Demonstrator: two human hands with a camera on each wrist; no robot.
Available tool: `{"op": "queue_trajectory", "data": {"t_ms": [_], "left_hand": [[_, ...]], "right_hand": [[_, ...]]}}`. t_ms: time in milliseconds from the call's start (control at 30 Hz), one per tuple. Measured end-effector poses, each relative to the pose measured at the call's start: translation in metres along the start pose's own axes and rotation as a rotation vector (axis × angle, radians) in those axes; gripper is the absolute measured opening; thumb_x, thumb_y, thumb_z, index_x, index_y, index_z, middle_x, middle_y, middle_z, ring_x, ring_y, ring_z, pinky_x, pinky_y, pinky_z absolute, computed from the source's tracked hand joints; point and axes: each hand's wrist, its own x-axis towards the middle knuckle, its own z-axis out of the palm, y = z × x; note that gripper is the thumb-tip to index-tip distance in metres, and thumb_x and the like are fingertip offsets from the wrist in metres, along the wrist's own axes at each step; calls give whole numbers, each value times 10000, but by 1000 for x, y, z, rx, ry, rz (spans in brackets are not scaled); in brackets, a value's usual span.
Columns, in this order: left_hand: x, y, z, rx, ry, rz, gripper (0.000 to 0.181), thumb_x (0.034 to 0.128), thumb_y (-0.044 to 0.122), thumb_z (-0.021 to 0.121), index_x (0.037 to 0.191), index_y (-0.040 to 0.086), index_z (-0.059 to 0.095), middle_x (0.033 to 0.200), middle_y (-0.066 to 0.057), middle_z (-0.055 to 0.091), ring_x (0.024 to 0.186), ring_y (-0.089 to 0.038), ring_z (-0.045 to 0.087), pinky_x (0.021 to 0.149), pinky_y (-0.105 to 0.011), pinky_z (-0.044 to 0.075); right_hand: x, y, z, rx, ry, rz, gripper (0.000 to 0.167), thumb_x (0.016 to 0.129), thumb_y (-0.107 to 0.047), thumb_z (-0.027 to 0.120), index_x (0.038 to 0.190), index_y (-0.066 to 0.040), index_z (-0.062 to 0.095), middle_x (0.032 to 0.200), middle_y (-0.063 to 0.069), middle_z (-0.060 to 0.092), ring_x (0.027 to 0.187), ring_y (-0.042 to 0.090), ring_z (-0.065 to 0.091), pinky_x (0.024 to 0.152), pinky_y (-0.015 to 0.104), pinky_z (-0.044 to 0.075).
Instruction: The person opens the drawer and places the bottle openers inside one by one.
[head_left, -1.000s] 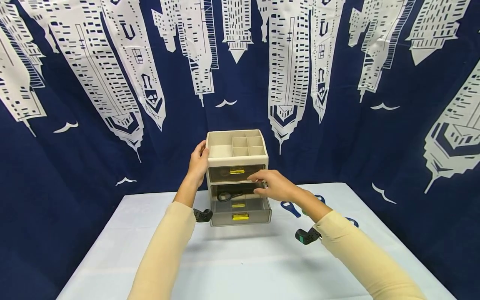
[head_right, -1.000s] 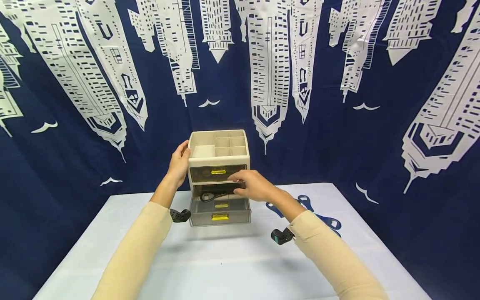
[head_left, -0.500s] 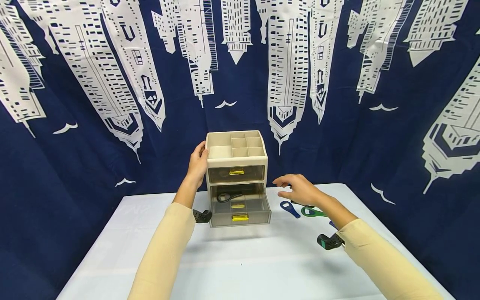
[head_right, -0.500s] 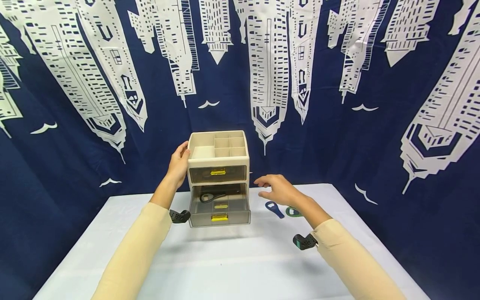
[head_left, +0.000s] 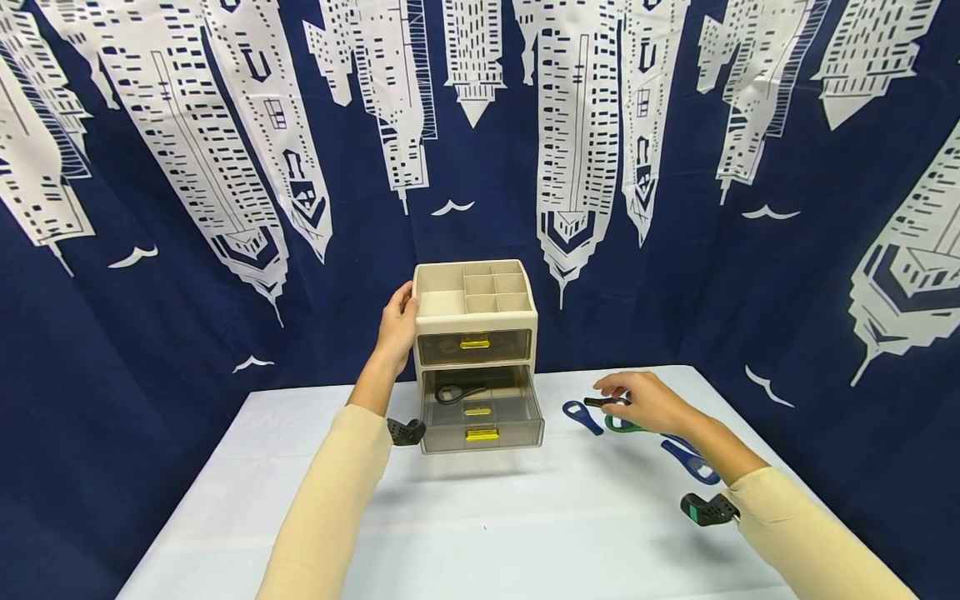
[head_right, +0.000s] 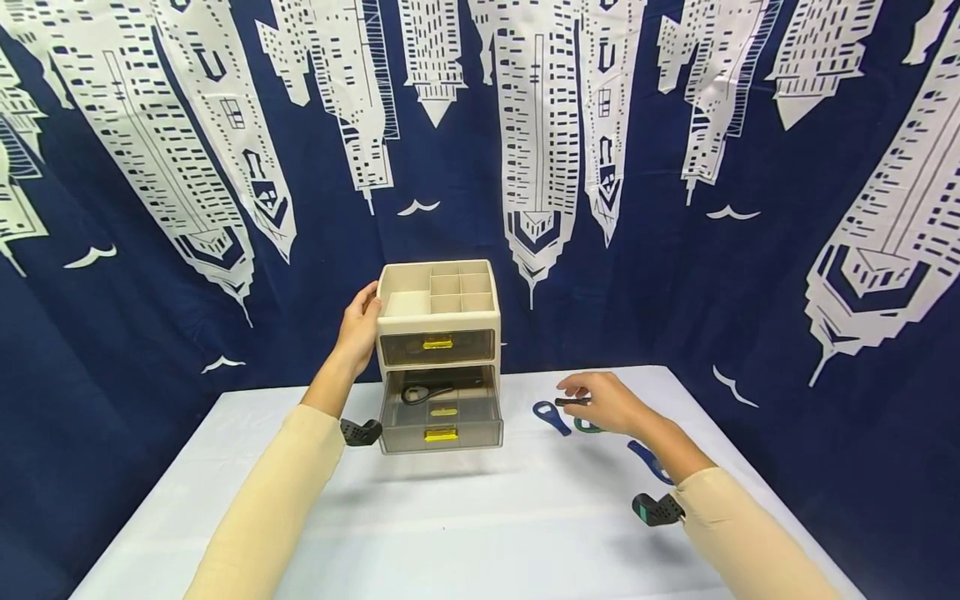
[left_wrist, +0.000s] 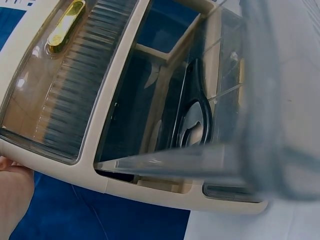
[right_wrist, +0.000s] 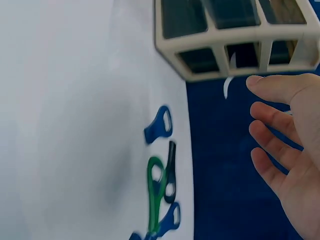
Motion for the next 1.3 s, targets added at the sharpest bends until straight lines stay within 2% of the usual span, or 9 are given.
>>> {"op": "queue_trajectory", "data": {"t_ms": [133, 367, 633, 933, 1067, 1300], "left_hand": [[1, 0, -1, 1, -7, 2, 489, 1143, 207, 395, 1612, 82, 331, 1571, -137, 410, 1412, -275, 398, 1157, -425, 330], [1, 0, -3, 1, -4, 10, 477, 1145, 200, 386, 1605, 80, 342, 1558, -130, 428, 1399, -260, 407, 1156, -410, 326], [-1, 0, -7, -5, 6, 12, 478, 1143, 204, 394, 1605, 88, 348, 1565, -147, 420, 1397, -279, 410, 1153, -434, 330], [-6, -7, 6, -3, -7, -10, 480, 1143, 197, 391, 1608, 87, 345, 1573, -155, 411, 1411, -281, 404, 1154, -443, 334], [-3, -5, 4, -15, -15, -11, 488, 1146, 215, 393, 1616, 98, 333, 1591, -147, 394, 1425, -276, 390, 1166, -445, 315], [0, 0, 0, -9, 1, -9, 482, 1144, 205, 396, 1608, 87, 345, 1573, -146, 413, 1405, -271, 409, 1153, -430, 333]], "right_hand": [[-17, 13, 0, 5, 15, 50, 324, 882, -66, 812, 1187, 5, 730, 1049, 61, 732, 965, 318, 680, 847, 506, 556], [-44, 40, 5, 15, 23, 144, 348, 872, -71, 817, 1198, 9, 728, 1073, 83, 729, 971, 310, 673, 836, 485, 556], [-72, 62, 11, 18, 28, 199, 335, 886, -88, 810, 1189, 25, 722, 1050, 99, 724, 926, 284, 659, 808, 486, 539], [-118, 91, 26, -20, 24, 341, 396, 858, -169, 845, 1178, 30, 721, 1025, 86, 719, 926, 287, 662, 816, 508, 535], [-122, 96, 33, -76, 53, 358, 347, 840, -159, 838, 1108, 40, 744, 952, 62, 689, 858, 241, 621, 754, 473, 515], [-110, 95, 37, -73, 84, 369, 261, 823, -59, 785, 1042, 75, 739, 907, 78, 698, 844, 280, 645, 754, 498, 521]]}}
